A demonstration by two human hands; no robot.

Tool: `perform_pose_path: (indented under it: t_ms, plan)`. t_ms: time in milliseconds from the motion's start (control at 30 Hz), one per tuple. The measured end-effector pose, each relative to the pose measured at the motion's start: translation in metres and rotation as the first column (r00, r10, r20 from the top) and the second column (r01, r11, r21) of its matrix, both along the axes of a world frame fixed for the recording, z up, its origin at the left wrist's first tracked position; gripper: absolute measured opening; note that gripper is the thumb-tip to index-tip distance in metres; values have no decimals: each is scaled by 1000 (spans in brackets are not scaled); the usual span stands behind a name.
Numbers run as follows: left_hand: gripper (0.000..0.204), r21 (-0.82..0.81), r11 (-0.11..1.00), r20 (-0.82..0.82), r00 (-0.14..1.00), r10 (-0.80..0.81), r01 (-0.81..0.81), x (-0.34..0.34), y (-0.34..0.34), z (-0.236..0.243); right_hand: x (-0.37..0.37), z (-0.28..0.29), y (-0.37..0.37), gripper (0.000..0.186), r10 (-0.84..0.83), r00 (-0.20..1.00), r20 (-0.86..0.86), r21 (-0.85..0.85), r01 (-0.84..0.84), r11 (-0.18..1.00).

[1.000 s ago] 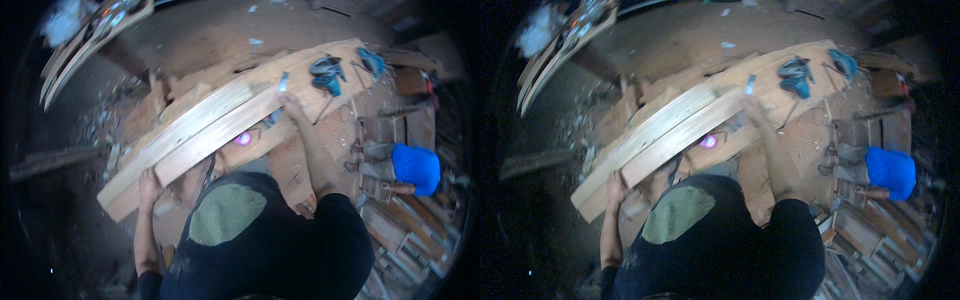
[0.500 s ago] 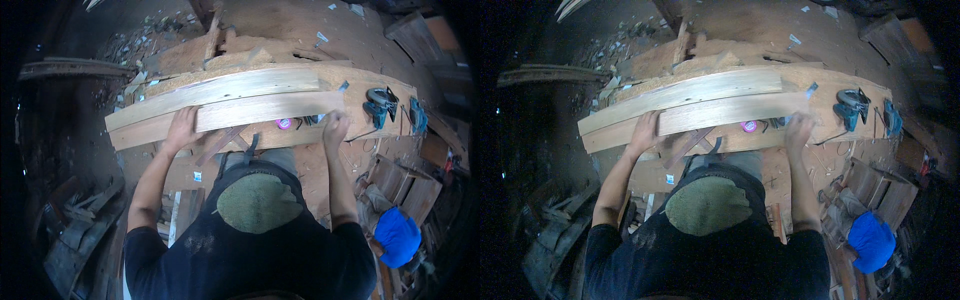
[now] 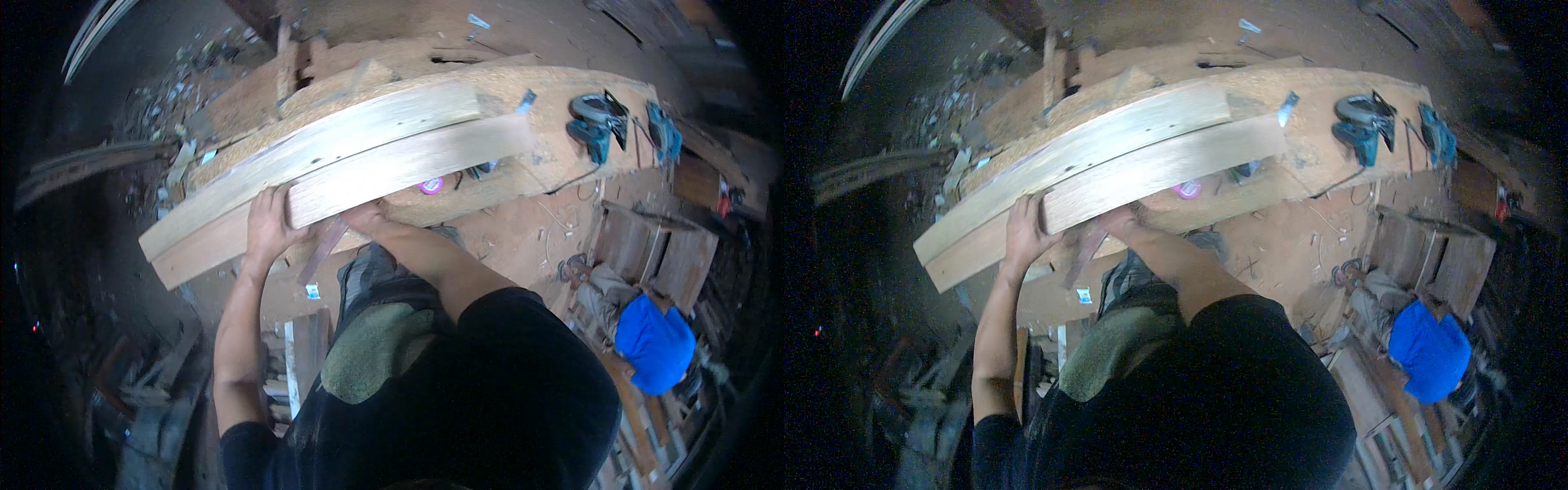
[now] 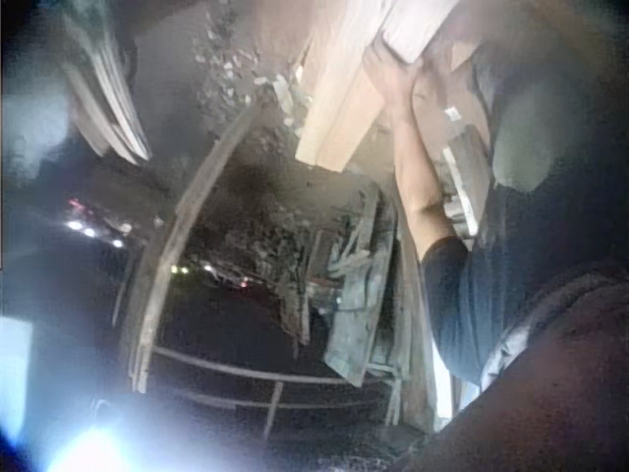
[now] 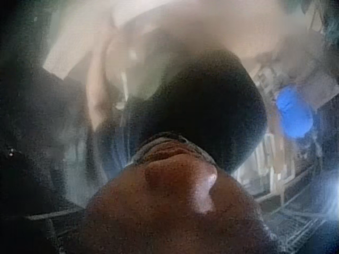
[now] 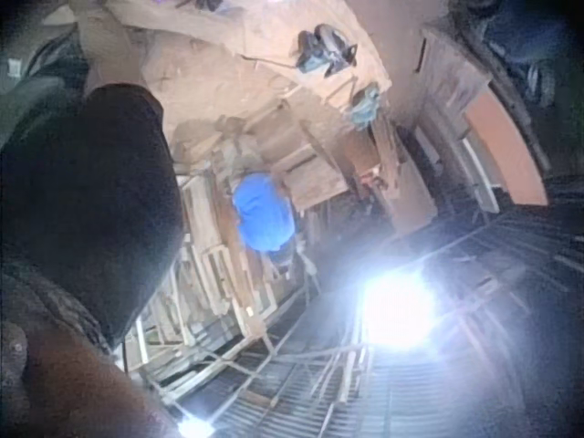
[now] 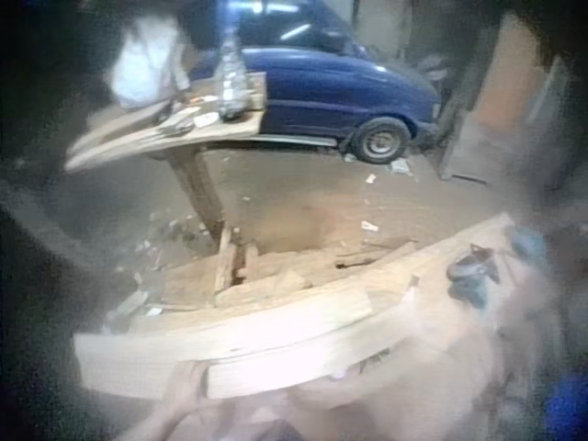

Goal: The person measures and marks wooden planks with a tape measure and pencil, then uses a circular saw to cut the planks to size. The person repeatedly measures, marks, and cuts multiple pieces of wood on a workbench.

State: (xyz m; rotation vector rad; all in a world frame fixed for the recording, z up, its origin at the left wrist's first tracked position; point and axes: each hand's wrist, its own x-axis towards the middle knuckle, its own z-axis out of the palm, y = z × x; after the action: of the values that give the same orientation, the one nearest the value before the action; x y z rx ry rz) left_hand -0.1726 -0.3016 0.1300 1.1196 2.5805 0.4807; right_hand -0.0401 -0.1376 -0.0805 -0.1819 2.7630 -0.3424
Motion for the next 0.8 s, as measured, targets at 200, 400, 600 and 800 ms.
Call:
perform_pose_path:
  t_ms: [200, 400, 600, 800]
  plan:
    - [91, -31, 999, -18, 999, -34, 33, 4, 4, 1, 53, 84, 61, 50, 228, 970, 85, 16, -230, 973]
    - [96, 53, 983, -9, 984, -178, 178, 27, 78, -5, 199, 172, 194, 36, -348, 937, 18, -26, 348, 937]
    - [99, 158, 953, -36, 966, -258, 260, 45, 164, 1, 337, 263, 255, 36, -774, 628, 81, 146, 760, 633]
    - [96, 134, 955, -34, 965, -261, 263, 46, 178, 0, 433, 274, 252, 36, -977, 196, 79, -282, 945, 166]
